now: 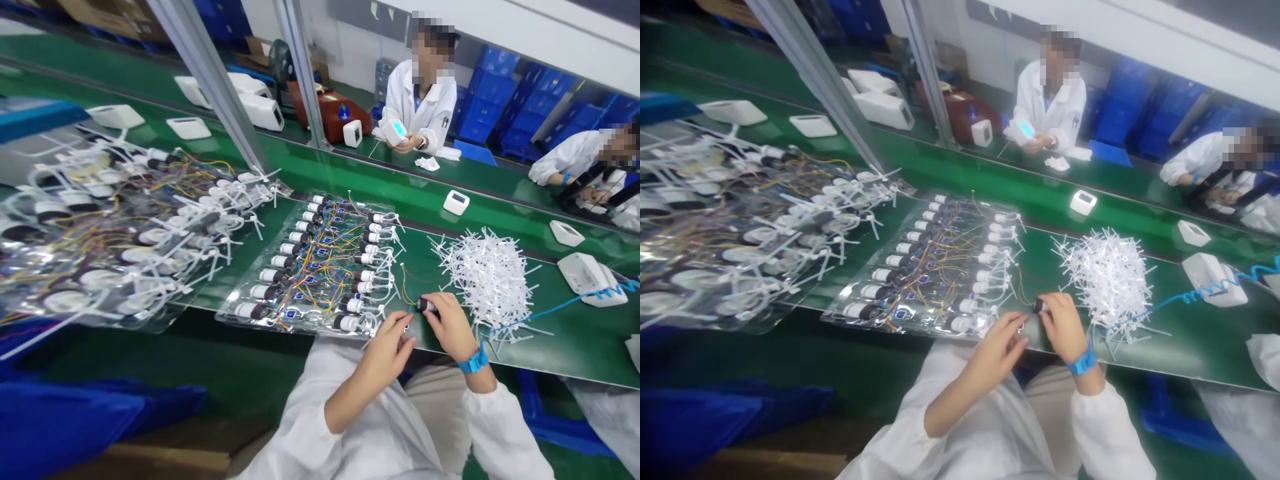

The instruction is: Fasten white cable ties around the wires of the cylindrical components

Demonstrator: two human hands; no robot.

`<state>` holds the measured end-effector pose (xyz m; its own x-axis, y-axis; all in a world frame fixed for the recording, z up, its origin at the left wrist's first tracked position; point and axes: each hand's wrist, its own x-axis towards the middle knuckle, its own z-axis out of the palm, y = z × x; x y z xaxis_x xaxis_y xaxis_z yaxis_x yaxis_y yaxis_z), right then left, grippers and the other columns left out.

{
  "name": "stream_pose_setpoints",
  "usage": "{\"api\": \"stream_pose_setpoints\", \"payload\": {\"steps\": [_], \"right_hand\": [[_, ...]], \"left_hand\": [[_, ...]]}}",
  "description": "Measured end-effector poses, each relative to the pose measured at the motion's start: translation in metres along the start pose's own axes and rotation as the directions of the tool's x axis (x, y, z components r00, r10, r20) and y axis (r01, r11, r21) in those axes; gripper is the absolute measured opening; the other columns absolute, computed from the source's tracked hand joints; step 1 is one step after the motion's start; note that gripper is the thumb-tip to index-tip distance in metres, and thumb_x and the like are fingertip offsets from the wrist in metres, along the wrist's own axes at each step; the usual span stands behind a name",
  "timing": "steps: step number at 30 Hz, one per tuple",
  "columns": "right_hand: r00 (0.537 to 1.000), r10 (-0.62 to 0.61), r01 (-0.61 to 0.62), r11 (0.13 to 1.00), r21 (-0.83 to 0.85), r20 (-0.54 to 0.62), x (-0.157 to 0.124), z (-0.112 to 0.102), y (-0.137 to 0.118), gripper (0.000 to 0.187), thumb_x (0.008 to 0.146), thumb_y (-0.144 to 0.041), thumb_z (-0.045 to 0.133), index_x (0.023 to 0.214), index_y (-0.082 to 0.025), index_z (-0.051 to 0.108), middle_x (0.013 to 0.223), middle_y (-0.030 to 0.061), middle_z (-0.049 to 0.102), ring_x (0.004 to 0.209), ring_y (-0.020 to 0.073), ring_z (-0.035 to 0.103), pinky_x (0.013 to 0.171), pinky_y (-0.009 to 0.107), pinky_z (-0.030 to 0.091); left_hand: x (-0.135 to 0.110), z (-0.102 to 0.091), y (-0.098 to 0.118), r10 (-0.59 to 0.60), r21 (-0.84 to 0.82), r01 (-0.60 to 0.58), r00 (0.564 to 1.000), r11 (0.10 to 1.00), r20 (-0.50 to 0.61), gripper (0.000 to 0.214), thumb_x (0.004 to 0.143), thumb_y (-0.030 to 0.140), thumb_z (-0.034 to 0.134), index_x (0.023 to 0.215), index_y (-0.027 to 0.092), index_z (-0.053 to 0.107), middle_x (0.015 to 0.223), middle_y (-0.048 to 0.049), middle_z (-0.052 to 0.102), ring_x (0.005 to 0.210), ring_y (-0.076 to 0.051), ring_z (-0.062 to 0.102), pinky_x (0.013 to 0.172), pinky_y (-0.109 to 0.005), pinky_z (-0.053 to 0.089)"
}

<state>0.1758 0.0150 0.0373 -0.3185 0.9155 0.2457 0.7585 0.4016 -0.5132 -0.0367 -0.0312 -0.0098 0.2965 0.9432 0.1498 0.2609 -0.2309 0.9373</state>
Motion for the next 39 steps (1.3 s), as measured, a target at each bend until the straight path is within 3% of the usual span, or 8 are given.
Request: {"api": "stream_pose_setpoints", "payload": {"steps": [7, 14, 22, 28, 33, 36, 39], "right_hand": [[0.999, 0.044, -0.038, 0.984, 0.172, -0.032, -0.016, -0.014, -0.003, 0.029, 0.109, -0.028, 0.060, 0.135, -0.026, 0.072, 0.130, 0.0137, 0.076, 0.123, 0.0321, 0.070, 0.104, 0.051, 0.060], [0.997, 0.058, -0.048, 0.978, 0.204, -0.046, -0.027, -0.005, -0.009, 0.024, 0.105, -0.021, 0.060, 0.126, -0.025, 0.071, 0.125, 0.0126, 0.077, 0.120, 0.0317, 0.071, 0.106, 0.051, 0.059], [0.999, 0.024, -0.016, 0.981, 0.194, -0.038, -0.030, 0.008, -0.015, 0.042, 0.098, -0.009, 0.054, 0.133, -0.025, 0.071, 0.130, 0.0127, 0.075, 0.123, 0.0308, 0.069, 0.109, 0.052, 0.057], [0.998, 0.035, -0.025, 0.979, 0.204, -0.044, -0.034, 0.012, -0.015, 0.042, 0.095, -0.007, 0.054, 0.128, -0.024, 0.074, 0.127, 0.0134, 0.074, 0.122, 0.0311, 0.069, 0.108, 0.052, 0.059], [0.998, 0.045, -0.031, 0.971, 0.238, -0.052, -0.040, 0.003, -0.022, 0.047, 0.099, -0.014, 0.057, 0.142, -0.027, 0.071, 0.147, 0.0155, 0.068, 0.136, 0.0309, 0.067, 0.111, 0.050, 0.060], [0.985, 0.152, -0.123, 0.955, 0.271, -0.088, -0.050, -0.017, -0.025, 0.034, 0.107, -0.027, 0.057, 0.137, -0.027, 0.075, 0.141, 0.0148, 0.074, 0.124, 0.0303, 0.074, 0.097, 0.044, 0.065], [0.915, 0.381, -0.339, 0.905, 0.257, -0.136, -0.061, -0.035, -0.019, 0.026, 0.110, -0.042, 0.059, 0.113, -0.025, 0.078, 0.106, 0.0106, 0.081, 0.091, 0.0270, 0.077, 0.082, 0.040, 0.062]], "left_hand": [[0.009, 0.008, -0.003, -0.032, -0.204, 0.015, 0.996, 0.979, -0.080, 0.049, 0.104, 0.027, 0.063, 0.152, 0.023, 0.064, 0.148, -0.0156, 0.059, 0.095, -0.017, 0.072, 0.089, -0.038, 0.069], [0.022, 0.012, 0.003, -0.076, -0.377, 0.010, 0.984, 0.926, -0.160, 0.050, 0.103, 0.027, 0.065, 0.153, 0.025, 0.066, 0.156, -0.0161, 0.056, 0.109, -0.019, 0.072, 0.093, -0.037, 0.068], [0.027, 0.016, 0.001, -0.154, -0.452, 0.077, 0.979, 0.889, -0.136, 0.048, 0.100, 0.030, 0.069, 0.147, 0.022, 0.068, 0.149, -0.0146, 0.068, 0.121, -0.022, 0.072, 0.104, -0.041, 0.066], [0.035, 0.016, 0.002, -0.204, -0.491, 0.099, 0.965, 0.866, -0.165, 0.049, 0.099, 0.030, 0.073, 0.147, 0.023, 0.070, 0.155, -0.0140, 0.068, 0.127, -0.024, 0.071, 0.104, -0.040, 0.065], [0.046, 0.021, -0.002, -0.229, -0.492, 0.118, 0.958, 0.863, -0.173, 0.050, 0.095, 0.026, 0.074, 0.145, 0.023, 0.072, 0.152, -0.0141, 0.071, 0.120, -0.022, 0.073, 0.100, -0.038, 0.066], [0.048, 0.022, -0.003, -0.228, -0.477, 0.110, 0.954, 0.872, -0.196, 0.049, 0.095, 0.027, 0.075, 0.143, 0.022, 0.073, 0.151, -0.0145, 0.072, 0.112, -0.020, 0.074, 0.096, -0.036, 0.067], [0.049, 0.021, -0.001, -0.231, -0.481, 0.111, 0.952, 0.870, -0.199, 0.048, 0.094, 0.028, 0.074, 0.141, 0.021, 0.074, 0.148, -0.0148, 0.074, 0.106, -0.019, 0.075, 0.089, -0.032, 0.066]]}}
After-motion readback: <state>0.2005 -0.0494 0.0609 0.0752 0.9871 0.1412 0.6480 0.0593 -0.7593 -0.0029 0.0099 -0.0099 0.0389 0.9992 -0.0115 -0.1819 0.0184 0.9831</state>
